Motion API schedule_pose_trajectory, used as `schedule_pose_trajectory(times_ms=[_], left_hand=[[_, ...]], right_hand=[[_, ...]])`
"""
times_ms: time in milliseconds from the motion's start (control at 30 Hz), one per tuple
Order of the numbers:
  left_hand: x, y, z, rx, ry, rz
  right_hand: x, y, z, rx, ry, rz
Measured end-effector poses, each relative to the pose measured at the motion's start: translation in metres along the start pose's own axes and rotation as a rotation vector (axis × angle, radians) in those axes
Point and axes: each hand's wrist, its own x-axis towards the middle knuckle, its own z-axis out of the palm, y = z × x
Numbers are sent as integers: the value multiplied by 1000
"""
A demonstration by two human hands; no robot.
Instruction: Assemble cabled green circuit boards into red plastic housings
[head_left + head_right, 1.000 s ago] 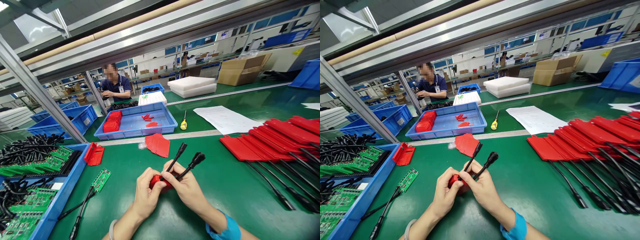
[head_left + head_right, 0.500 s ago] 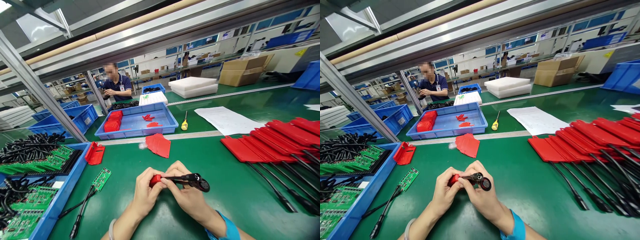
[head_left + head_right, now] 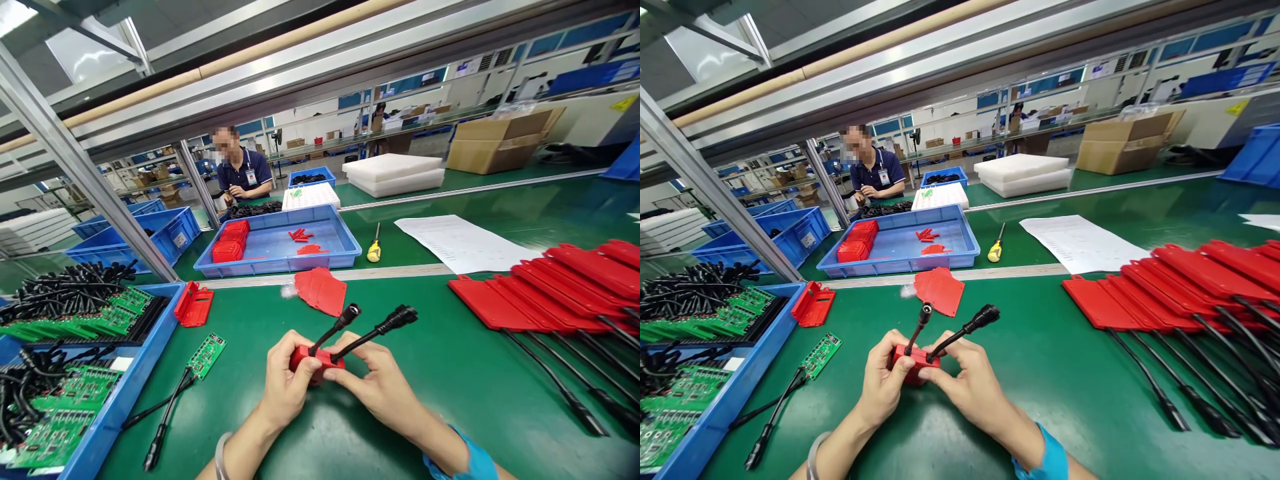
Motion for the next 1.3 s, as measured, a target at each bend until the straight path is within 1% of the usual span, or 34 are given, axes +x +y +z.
schedule_pose_trajectory(times_ms=[100,167,233,300,367,433,500,533,567,633,700,733,800,867,933,967,1033,1067,1133,1200,1300], left_hand=[[-1,-1,1,-1,-10,24],[-1,-1,0,30,-1,65],[1,1,-3,81,-5,180],[3,4,-8,148,-25,397],[5,6,-13,268,-46,647],[5,7,-14,426,-22,826],[4,5,-12,559,-11,912],[3,2,-10,604,-37,936],[3,0,-9,640,-83,949],[3,-5,-9,712,-165,940],[6,-8,-13,750,-177,875],[8,-9,-16,740,-165,817],[11,-10,-21,625,-132,628],[14,-10,-23,366,-54,355],[15,-10,-22,-2,26,67],[16,-10,-21,-190,39,-64],[17,-11,-21,-498,3,-282],[18,-11,-21,-604,-34,-363],[19,-11,-23,-719,-125,-453],[20,-10,-25,-716,-193,-469],[20,-9,-25,-610,-180,-442]], right_hand=[[-2,1,3,-2,66,-32],[-2,2,3,23,78,-29],[-1,5,1,110,37,-17],[1,7,-1,276,-28,12],[3,9,-2,525,-119,119],[5,9,-2,798,-230,319],[5,9,-1,982,-350,488],[5,8,0,1013,-391,527],[5,8,0,1006,-410,535],[5,9,0,933,-395,521],[6,11,-1,858,-344,516],[6,12,-2,828,-314,515],[7,15,-4,789,-268,513],[7,18,-5,757,-239,525],[7,19,-5,731,-245,533],[7,18,-4,712,-257,526],[7,16,-3,669,-298,487],[7,14,-2,650,-319,467],[7,12,-1,620,-357,443],[8,11,0,595,-388,436],[8,12,-2,537,-405,391]])
